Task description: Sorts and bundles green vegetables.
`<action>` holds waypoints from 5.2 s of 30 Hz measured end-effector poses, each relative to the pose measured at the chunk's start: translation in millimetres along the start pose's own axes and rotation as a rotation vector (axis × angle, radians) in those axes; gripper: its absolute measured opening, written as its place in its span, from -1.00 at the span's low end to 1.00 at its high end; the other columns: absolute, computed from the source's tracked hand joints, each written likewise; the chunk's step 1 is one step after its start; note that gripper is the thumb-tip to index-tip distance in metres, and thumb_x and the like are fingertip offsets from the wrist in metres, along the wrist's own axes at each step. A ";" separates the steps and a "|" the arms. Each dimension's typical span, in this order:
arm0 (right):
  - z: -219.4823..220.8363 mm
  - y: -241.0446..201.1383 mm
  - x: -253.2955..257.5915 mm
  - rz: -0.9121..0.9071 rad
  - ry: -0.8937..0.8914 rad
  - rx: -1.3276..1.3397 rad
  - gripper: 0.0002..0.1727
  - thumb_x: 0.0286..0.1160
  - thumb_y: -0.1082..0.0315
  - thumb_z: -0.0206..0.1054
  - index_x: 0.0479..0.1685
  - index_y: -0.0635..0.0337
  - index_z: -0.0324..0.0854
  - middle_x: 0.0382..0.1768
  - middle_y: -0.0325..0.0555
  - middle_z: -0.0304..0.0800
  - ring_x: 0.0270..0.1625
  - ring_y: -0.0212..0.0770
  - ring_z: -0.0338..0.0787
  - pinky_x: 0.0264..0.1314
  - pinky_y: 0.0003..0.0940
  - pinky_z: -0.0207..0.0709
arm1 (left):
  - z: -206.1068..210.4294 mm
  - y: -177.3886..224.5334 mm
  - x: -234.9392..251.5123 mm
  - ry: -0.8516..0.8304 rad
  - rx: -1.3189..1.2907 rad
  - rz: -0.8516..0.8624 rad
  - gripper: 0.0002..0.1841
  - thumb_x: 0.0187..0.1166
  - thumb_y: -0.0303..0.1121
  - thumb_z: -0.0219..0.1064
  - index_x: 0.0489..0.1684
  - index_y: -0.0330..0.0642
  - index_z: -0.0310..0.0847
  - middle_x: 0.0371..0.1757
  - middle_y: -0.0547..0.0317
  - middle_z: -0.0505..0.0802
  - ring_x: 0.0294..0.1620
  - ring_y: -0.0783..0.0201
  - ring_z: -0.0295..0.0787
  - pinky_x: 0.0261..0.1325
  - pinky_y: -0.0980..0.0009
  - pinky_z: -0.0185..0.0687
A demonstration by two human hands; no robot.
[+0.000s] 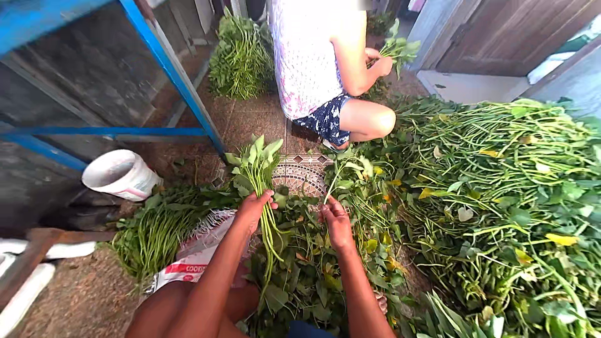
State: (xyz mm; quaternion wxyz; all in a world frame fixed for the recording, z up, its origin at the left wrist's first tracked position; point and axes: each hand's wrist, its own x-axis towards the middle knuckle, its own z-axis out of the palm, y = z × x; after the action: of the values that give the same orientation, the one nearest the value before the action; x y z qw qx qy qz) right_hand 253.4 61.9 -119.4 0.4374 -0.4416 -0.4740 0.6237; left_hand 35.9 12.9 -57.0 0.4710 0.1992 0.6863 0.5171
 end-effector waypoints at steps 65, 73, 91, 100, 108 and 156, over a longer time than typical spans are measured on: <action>-93.8 163.1 25.8 0.895 -0.015 -0.991 -0.43 0.76 0.13 0.19 0.46 0.51 0.51 0.53 0.40 0.53 0.63 0.24 0.51 0.66 0.14 0.35 | -10.8 13.4 -10.2 -0.120 -0.307 -0.054 -0.80 0.85 -0.39 0.05 0.05 -0.20 0.61 -0.40 0.29 0.69 -0.46 0.46 0.70 -0.24 0.57 0.76; -84.8 5.6 43.0 0.621 0.027 -1.001 -0.25 0.83 -0.13 0.04 0.46 0.52 0.50 0.41 0.53 0.59 0.54 0.39 0.57 0.61 0.32 0.32 | -18.5 31.2 3.1 0.116 -0.331 0.019 -0.81 0.81 -0.35 0.14 0.12 -0.23 0.62 -0.41 0.26 0.66 -0.52 0.42 0.64 -0.33 0.52 0.73; -50.7 -126.4 -57.2 -0.102 0.309 -0.519 -0.59 0.89 0.29 -0.01 0.45 0.34 0.57 -0.15 0.05 0.75 -0.35 -0.23 0.71 -0.23 -0.25 0.64 | -47.9 19.4 -16.1 0.165 -0.482 0.135 -0.83 0.84 -0.36 0.12 0.06 -0.29 0.53 -0.41 0.23 0.70 -0.59 0.45 0.61 -0.47 0.57 0.64; -18.6 -41.0 -57.5 0.244 0.129 -0.564 -0.56 0.67 0.42 0.24 0.49 0.34 0.49 0.19 0.33 0.73 0.14 0.18 0.78 0.20 0.14 0.62 | -40.5 15.4 -28.2 0.128 -0.472 0.157 -0.85 0.82 -0.39 0.15 0.03 -0.31 0.51 -0.42 0.23 0.68 -0.57 0.45 0.60 -0.45 0.56 0.63; -29.2 -56.4 -63.6 0.172 0.132 -0.638 -0.62 0.85 0.23 0.11 0.34 0.32 0.63 -0.04 0.16 0.77 -0.17 -0.06 0.75 -0.02 -0.06 0.64 | -27.3 8.5 -31.0 0.078 -0.288 0.079 -0.81 0.83 -0.36 0.14 0.08 -0.34 0.51 -0.39 0.21 0.67 -0.53 0.44 0.61 -0.38 0.55 0.63; 91.1 -69.7 -50.7 -0.166 -0.216 -0.445 -0.62 0.60 0.35 0.36 0.28 0.40 0.55 -0.15 0.05 0.76 -0.29 -0.22 0.72 -0.20 -0.21 0.65 | -3.0 20.1 -41.5 -0.259 -0.132 0.218 -0.63 0.61 -0.28 0.44 0.24 -0.35 0.64 -0.10 0.08 0.82 -0.18 0.36 0.70 0.02 0.36 0.66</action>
State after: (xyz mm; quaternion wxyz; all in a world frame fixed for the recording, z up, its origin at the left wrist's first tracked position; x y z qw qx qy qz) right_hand 185.9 6.1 -29.7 0.3257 -0.4173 -0.6782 0.5096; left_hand 48.9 -12.6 -20.6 0.5086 0.3059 0.5590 0.5791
